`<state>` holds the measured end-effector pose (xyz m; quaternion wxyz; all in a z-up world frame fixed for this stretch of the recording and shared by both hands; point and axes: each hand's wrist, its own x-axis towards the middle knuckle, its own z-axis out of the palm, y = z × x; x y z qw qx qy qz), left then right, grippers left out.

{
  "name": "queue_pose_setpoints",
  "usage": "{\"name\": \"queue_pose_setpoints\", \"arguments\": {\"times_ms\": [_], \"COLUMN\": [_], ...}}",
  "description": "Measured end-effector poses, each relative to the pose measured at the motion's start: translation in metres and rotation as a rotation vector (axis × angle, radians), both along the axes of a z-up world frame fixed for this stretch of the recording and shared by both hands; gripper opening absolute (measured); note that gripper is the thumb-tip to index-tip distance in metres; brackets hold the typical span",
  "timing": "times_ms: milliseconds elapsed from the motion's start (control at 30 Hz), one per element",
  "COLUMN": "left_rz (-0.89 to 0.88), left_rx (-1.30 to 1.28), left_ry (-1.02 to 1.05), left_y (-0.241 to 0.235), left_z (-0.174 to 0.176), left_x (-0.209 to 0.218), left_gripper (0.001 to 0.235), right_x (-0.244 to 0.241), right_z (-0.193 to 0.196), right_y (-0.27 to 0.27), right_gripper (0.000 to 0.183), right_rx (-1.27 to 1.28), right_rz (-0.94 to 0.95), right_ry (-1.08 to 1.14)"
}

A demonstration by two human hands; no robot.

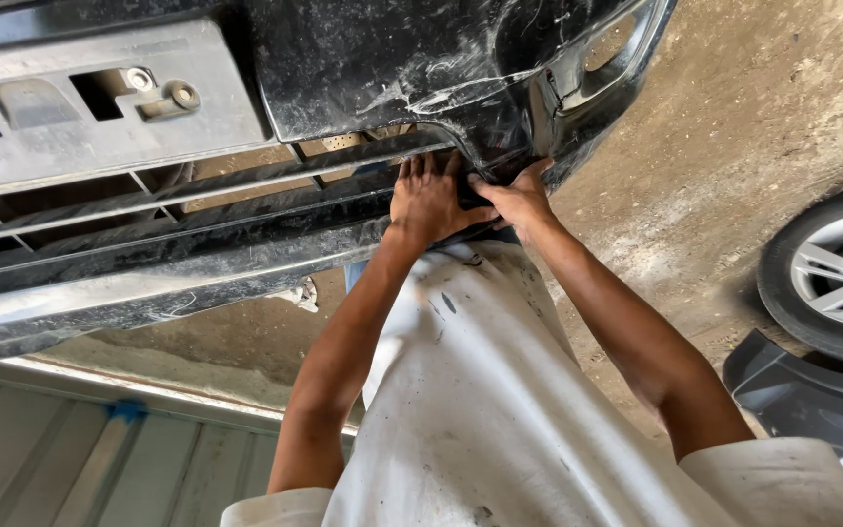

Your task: The person inspects a damaged black car bumper, then walks to retrieve a screwdriver. They return to the bumper and use the screwdriver to pry and scrape at the damaged area, working on the cracks and edges of the plastic.

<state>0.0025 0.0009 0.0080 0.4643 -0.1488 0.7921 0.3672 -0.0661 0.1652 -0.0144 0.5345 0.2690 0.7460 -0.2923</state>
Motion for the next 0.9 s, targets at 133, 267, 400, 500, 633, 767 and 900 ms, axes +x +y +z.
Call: {"name": "queue_pose_setpoints", "arguments": {"times_ms": [133, 267, 400, 500, 633, 767, 900], "left_rz": [-0.013, 0.132, 0.147, 0.120, 0.092, 0.006, -0.008], "left_rx": [-0.256, -0.299, -0.265, -0.258, -0.187, -0.219, -0.201], "left_ry": [0.124, 0.253, 0.295, 0.269, 0.343, 0.468, 0.488], "left_y": [0.012, 0.024, 0.025, 0.024, 0.015, 0.023, 0.024], "left_z": [0.028, 0.019, 0.011, 0.014, 0.016, 0.003, 0.000], "left_x": [0.028, 0.035, 0.043, 0.039, 0.051, 0.069, 0.074], "left_gripper": [0.136, 0.126, 0.114, 0.110, 0.109, 0.115, 0.111], "right_x": [0.001, -0.002, 0.001, 0.003, -0.001, -0.002, 0.003], "right_z": [0.000, 0.000, 0.000, -0.011, -0.008, -0.006, -0.007], "right_y": [0.001, 0.002, -0.002, 0.004, -0.001, -0.002, 0.003], "right_gripper": [0.151, 0.156, 0.154, 0.156, 0.156, 0.156, 0.154], "right_rx": [0.122, 0.134, 0.191, 0.202, 0.211, 0.221, 0.194], "right_rz": [0.087, 0.086, 0.097, 0.109, 0.120, 0.108, 0.083], "right_ry": [0.001, -0.004, -0.016, -0.014, -0.030, -0.066, -0.049]}}
